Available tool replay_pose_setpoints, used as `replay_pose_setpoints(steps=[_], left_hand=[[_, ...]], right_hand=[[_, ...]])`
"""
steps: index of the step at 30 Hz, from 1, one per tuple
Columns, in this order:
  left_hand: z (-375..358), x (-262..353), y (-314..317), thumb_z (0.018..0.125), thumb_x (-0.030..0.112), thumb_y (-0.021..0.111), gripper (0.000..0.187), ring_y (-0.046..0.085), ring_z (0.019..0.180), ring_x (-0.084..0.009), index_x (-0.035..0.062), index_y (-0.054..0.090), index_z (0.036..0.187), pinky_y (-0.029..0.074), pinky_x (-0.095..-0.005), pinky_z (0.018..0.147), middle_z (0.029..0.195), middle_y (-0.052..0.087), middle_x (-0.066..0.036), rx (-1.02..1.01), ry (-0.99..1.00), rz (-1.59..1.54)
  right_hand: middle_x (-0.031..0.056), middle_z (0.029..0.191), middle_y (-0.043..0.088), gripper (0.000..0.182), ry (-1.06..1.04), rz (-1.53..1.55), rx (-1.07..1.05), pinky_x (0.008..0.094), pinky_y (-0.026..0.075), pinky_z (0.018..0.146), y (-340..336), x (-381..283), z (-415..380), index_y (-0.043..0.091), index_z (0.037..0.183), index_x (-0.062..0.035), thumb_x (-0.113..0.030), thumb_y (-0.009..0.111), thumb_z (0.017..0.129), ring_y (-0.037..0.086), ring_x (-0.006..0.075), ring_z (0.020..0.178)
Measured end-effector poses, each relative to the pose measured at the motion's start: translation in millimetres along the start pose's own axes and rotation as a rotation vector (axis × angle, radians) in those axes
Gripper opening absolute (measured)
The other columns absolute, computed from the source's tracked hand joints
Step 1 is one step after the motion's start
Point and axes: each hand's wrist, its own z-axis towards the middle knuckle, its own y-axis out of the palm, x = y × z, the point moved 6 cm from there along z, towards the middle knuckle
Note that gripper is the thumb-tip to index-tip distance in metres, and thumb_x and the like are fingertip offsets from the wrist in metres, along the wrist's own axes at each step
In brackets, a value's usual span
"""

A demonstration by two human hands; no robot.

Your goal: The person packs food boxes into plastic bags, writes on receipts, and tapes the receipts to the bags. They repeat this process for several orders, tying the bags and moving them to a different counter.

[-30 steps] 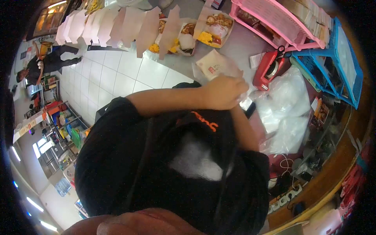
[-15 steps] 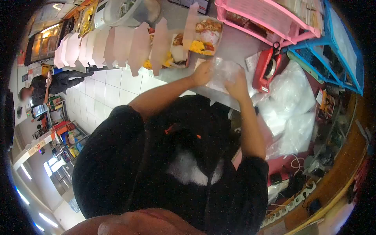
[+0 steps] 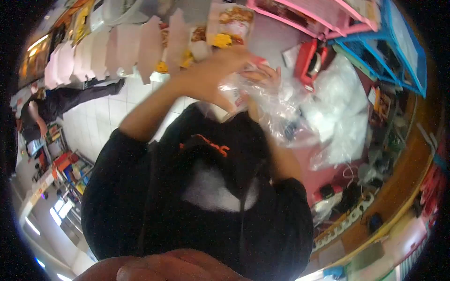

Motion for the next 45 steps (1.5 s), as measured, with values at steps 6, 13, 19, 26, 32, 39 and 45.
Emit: replay_pose_setpoints(steps=[6, 13, 19, 26, 32, 39, 45], left_hand=[[-73.8, -1.4, -16.1, 0.072, 0.044, 0.08, 0.095, 0.035, 0.133, -0.0255, 0.0012, 0.033, 0.143, 0.028, -0.0419, 0.11, 0.14, 0.043, -0.015, -0.027, -0.201, -1.162], [-92.6, -1.1, -10.9, 0.072, 0.044, 0.08, 0.095, 0.036, 0.133, -0.0262, 0.001, 0.032, 0.143, 0.029, -0.0419, 0.11, 0.141, 0.042, -0.015, 0.117, -0.089, -1.157], [-106.5, 0.9, -10.5, 0.072, 0.044, 0.079, 0.096, 0.036, 0.133, -0.0268, 0.0009, 0.032, 0.143, 0.029, -0.0419, 0.11, 0.141, 0.041, -0.015, 0.172, 0.045, -1.085], [-107.3, 20.2, -18.3, 0.073, 0.044, 0.079, 0.096, 0.037, 0.132, -0.0275, 0.0007, 0.031, 0.143, 0.029, -0.0419, 0.11, 0.142, 0.04, -0.016, 0.182, 0.374, -0.804], [-76.9, -9.8, -42.3, 0.076, 0.042, 0.077, 0.092, 0.04, 0.131, -0.0282, 0.0013, 0.031, 0.143, 0.031, -0.0429, 0.108, 0.142, 0.039, -0.016, 0.47, 0.307, -0.888], [-34.4, -8.4, -69.1, 0.085, 0.036, 0.069, 0.077, 0.046, 0.126, -0.0293, 0.004, 0.03, 0.142, 0.04, -0.0462, 0.102, 0.14, 0.041, -0.016, 0.253, 0.282, -1.979], [-9.3, -21.0, 15.9, 0.078, 0.039, 0.076, 0.07, 0.059, 0.108, -0.0248, 0.0042, 0.046, 0.132, 0.049, -0.0386, 0.094, 0.124, 0.057, -0.008, 0.59, -0.26, -1.177]], right_hand=[[-0.0075, 0.089, 0.065, 0.017, -0.588, -0.15, -0.037, 0.0467, 0.027, 0.106, -91.2, -230.4, 78.5, 0.07, 0.082, -0.0205, -0.02, 0.074, 0.065, 0.058, 0.0208, 0.1], [-0.0019, 0.105, 0.057, 0.033, -0.645, 0.033, -0.122, 0.045, 0.027, 0.108, -72.0, -266.9, 112.0, 0.062, 0.099, -0.0161, -0.029, 0.072, 0.07, 0.052, 0.0224, 0.109], [0.0029, 0.119, 0.05, 0.048, -0.354, 0.48, -0.233, 0.0436, 0.027, 0.109, -71.6, -263.9, 131.9, 0.055, 0.113, -0.0124, -0.037, 0.069, 0.074, 0.048, 0.0238, 0.117], [0.0085, 0.134, 0.042, 0.067, -0.215, 0.913, -0.082, 0.0419, 0.027, 0.112, -51.7, -268.3, 124.9, 0.047, 0.13, -0.008, -0.046, 0.066, 0.079, 0.043, 0.0255, 0.127], [0.0125, 0.146, 0.036, 0.08, -0.236, 1.029, 0.099, 0.0407, 0.027, 0.113, -50.5, -273.4, 131.3, 0.041, 0.142, -0.0048, -0.052, 0.064, 0.082, 0.039, 0.0266, 0.133], [0.0103, 0.154, 0.029, 0.083, -0.234, 0.548, -0.325, 0.0373, 0.014, 0.117, -69.3, -181.1, 145.9, 0.038, 0.146, -0.0131, -0.07, 0.042, 0.086, 0.025, 0.0221, 0.142], [0.01, 0.155, 0.028, 0.057, -0.322, 0.37, -0.364, 0.0409, 0.016, 0.118, -69.5, -112.4, 111.8, 0.04, 0.145, -0.0143, -0.048, 0.037, 0.099, 0.024, 0.0248, 0.143]])
